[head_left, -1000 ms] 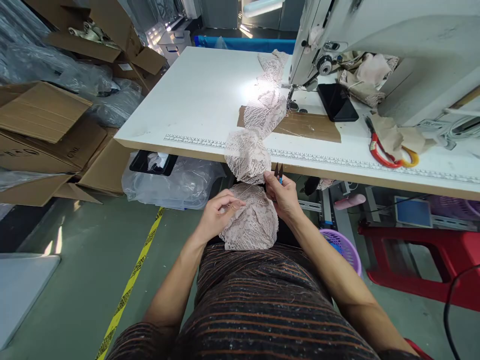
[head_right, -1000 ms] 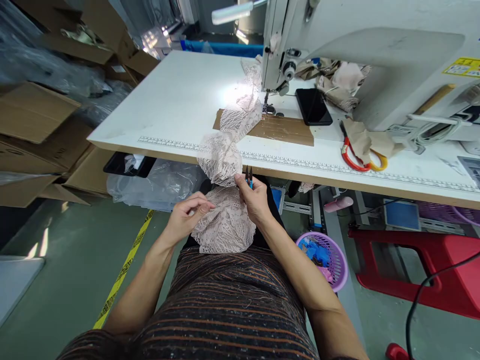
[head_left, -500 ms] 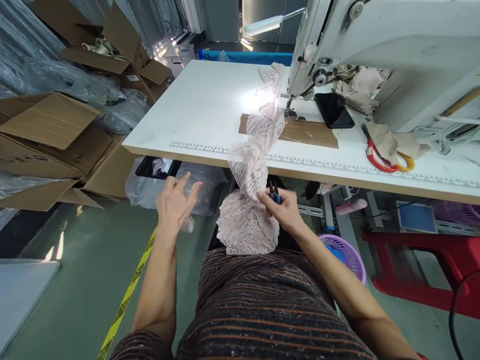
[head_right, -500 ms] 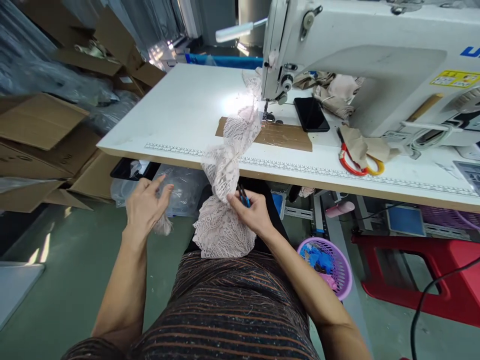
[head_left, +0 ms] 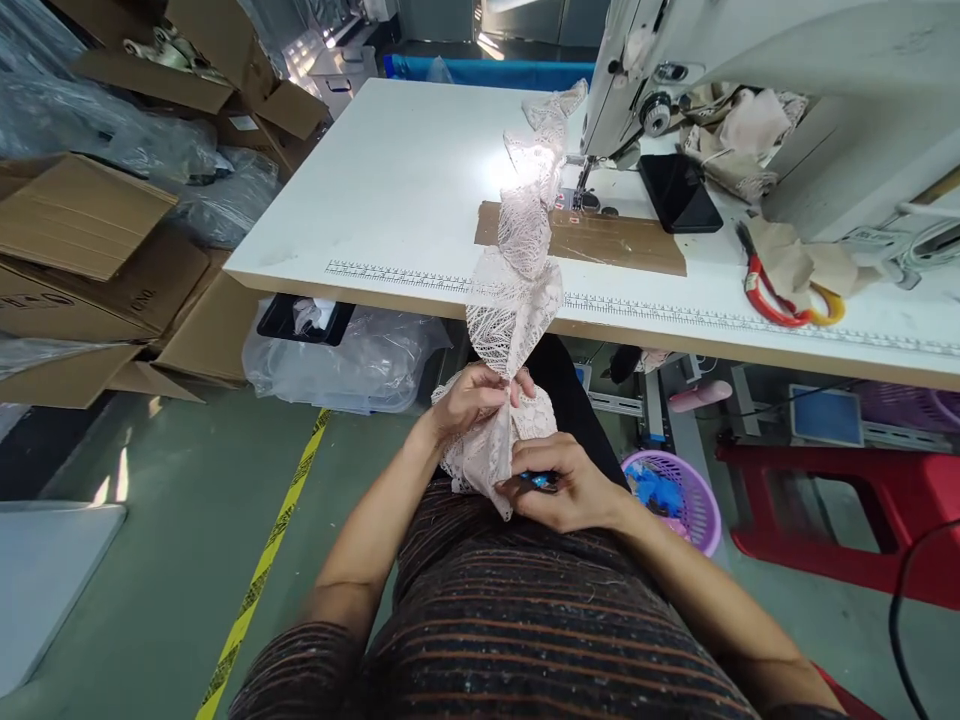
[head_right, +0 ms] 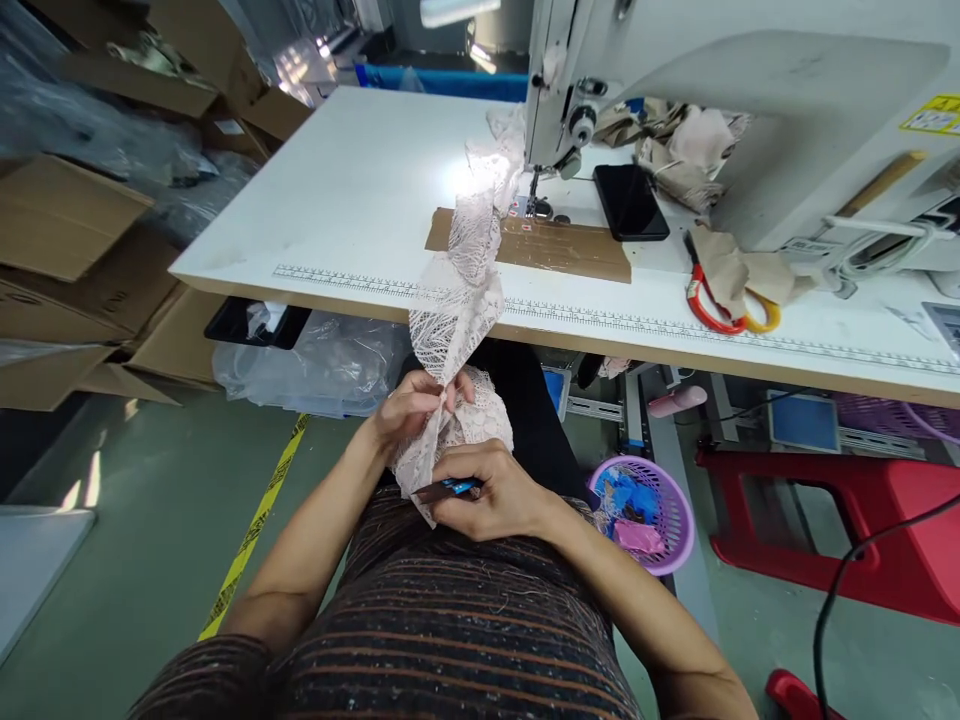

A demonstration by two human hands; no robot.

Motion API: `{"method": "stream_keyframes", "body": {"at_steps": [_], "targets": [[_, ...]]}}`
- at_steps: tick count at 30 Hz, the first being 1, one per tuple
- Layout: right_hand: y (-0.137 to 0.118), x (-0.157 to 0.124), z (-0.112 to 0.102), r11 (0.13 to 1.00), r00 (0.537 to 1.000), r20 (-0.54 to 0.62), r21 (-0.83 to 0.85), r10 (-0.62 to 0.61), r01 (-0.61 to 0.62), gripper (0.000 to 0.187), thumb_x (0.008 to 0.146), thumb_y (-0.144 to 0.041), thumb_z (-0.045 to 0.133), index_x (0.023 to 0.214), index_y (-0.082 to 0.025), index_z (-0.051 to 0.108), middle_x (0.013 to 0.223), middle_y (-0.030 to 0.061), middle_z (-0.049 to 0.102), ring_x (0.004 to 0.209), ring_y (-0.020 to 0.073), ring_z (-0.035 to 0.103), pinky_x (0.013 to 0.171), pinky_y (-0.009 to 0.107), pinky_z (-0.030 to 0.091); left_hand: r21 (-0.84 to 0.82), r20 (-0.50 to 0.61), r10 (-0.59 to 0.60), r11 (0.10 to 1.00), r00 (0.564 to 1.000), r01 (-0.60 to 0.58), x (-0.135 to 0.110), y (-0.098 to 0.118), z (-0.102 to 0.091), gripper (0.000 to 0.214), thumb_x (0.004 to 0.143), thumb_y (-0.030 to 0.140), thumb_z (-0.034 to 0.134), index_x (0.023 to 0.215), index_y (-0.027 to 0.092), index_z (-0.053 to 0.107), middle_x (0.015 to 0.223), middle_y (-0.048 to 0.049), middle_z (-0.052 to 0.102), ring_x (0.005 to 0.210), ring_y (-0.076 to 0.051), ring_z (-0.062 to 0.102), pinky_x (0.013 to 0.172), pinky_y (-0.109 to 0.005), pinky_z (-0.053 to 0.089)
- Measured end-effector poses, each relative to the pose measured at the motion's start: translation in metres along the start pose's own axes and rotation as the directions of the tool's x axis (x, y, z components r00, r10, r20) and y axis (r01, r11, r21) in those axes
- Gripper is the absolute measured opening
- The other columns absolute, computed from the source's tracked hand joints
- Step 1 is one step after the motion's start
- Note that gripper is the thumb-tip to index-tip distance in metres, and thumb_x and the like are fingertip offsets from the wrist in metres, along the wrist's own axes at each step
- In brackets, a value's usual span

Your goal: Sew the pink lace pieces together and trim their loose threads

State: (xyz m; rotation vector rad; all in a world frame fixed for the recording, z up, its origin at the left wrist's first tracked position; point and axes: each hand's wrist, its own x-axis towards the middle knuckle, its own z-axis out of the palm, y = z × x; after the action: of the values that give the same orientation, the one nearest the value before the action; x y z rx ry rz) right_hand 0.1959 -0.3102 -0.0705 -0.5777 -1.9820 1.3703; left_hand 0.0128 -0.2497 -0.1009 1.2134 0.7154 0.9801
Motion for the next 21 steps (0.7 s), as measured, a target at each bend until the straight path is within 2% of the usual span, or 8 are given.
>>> {"method": "stream_keyframes", "body": {"at_steps": [2, 4, 6, 8, 10, 12, 16, 21], "targets": [[0.005, -0.003, -0.007, 0.999, 0.999, -0.006, -0.011, 0.04, -0.04, 0.01, 0.081, -0.017, 0.065, 0.074, -0.018, 0.071, 0.065, -0.0004, 0.065, 0.057, 0.0101, 0.053, 0.059, 0.023, 0.043, -0.026, -0.015, -0.08, 0.996, 0.997, 0.08, -0.007, 0.003, -0.004, 0.041, 0.065, 0.053, 0.082, 0.068, 0.015, 0.066, 0.069, -0.0044, 0.065, 0.063, -0.015, 0.056, 0.063, -0.029, 0.044], [0.011, -0.001, -0.014, 0.992, 0.989, -0.078, -0.02, 0.124, -0.126, 0.008, 0.083, -0.023, 0.067, 0.081, -0.017, 0.072, 0.068, -0.0002, 0.066, 0.06, 0.0106, 0.054, 0.06, 0.023, 0.044, -0.004, -0.082, -0.14, 0.99, 0.987, 0.14, -0.016, 0.009, -0.008, 0.036, 0.067, 0.044, 0.086, 0.077, 0.014, 0.067, 0.064, 0.0007, 0.062, 0.055, -0.009, 0.05, 0.057, -0.023, 0.038], [0.019, 0.005, -0.02, 0.976, 0.958, -0.197, -0.01, 0.209, -0.215, 0.019, 0.087, -0.034, 0.067, 0.092, -0.017, 0.072, 0.073, 0.0005, 0.066, 0.064, 0.0119, 0.056, 0.061, 0.024, 0.044, 0.021, -0.146, -0.175, 0.984, 0.974, 0.18, -0.022, 0.016, -0.011, 0.035, 0.069, 0.038, 0.087, 0.089, 0.014, 0.07, 0.068, 0.0013, 0.065, 0.056, -0.007, 0.051, 0.056, -0.02, 0.038], [0.027, 0.014, -0.024, 0.959, 0.919, -0.281, 0.021, 0.277, -0.283, 0.034, 0.095, -0.048, 0.056, 0.093, -0.017, 0.07, 0.073, 0.0012, 0.064, 0.063, 0.0124, 0.055, 0.06, 0.025, 0.043, 0.041, -0.185, -0.188, 0.979, 0.965, 0.199, -0.027, 0.021, -0.013, 0.038, 0.07, 0.036, 0.087, 0.098, 0.014, 0.073, 0.078, -0.0015, 0.07, 0.061, -0.008, 0.055, 0.059, -0.019, 0.041], [0.036, 0.024, -0.026, 0.941, 0.897, -0.292, 0.041, 0.332, -0.335, 0.052, 0.101, -0.057, 0.04, 0.082, -0.017, 0.067, 0.067, 0.001, 0.06, 0.058, 0.0119, 0.05, 0.057, 0.026, 0.039, 0.069, -0.211, -0.183, 0.977, 0.96, 0.201, -0.029, 0.023, -0.013, 0.037, 0.071, 0.037, 0.086, 0.097, 0.014, 0.075, 0.084, -0.0045, 0.074, 0.065, -0.01, 0.059, 0.061, -0.02, 0.044], [0.042, 0.031, -0.025, 0.932, 0.892, -0.279, 0.036, 0.355, -0.36, 0.061, 0.101, -0.063, 0.033, 0.072, -0.018, 0.063, 0.062, 0.0006, 0.057, 0.055, 0.0115, 0.047, 0.057, 0.027, 0.037, 0.096, -0.232, -0.172, 0.975, 0.957, 0.199, -0.029, 0.023, -0.012, 0.034, 0.072, 0.04, 0.085, 0.092, 0.013, 0.077, 0.086, -0.0063, 0.075, 0.069, -0.012, 0.062, 0.064, -0.022, 0.047], [0.046, 0.04, -0.023, 0.942, 0.911, -0.255, -0.001, 0.325, -0.336, 0.063, 0.098, -0.069, 0.036, 0.065, -0.019, 0.056, 0.06, -0.0002, 0.055, 0.054, 0.011, 0.046, 0.058, 0.027, 0.035, 0.104, -0.246, -0.162, 0.976, 0.956, 0.192, -0.028, 0.022, -0.01, 0.033, 0.078, 0.045, 0.08, 0.088, 0.014, 0.077, 0.089, -0.0078, 0.077, 0.078, -0.015, 0.066, 0.071, -0.025, 0.05], [0.042, 0.047, -0.024, 0.952, 0.927, -0.24, -0.038, 0.288, -0.305, 0.06, 0.098, -0.067, 0.037, 0.068, -0.019, 0.056, 0.058, -0.0027, 0.051, 0.054, 0.0105, 0.043, 0.057, 0.027, 0.033, 0.131, -0.268, -0.16, 0.971, 0.95, 0.2, -0.028, 0.023, -0.009, 0.032, 0.077, 0.044, 0.08, 0.086, 0.013, 0.077, 0.078, -0.0041, 0.073, 0.066, -0.011, 0.058, 0.063, -0.023, 0.043]]}}
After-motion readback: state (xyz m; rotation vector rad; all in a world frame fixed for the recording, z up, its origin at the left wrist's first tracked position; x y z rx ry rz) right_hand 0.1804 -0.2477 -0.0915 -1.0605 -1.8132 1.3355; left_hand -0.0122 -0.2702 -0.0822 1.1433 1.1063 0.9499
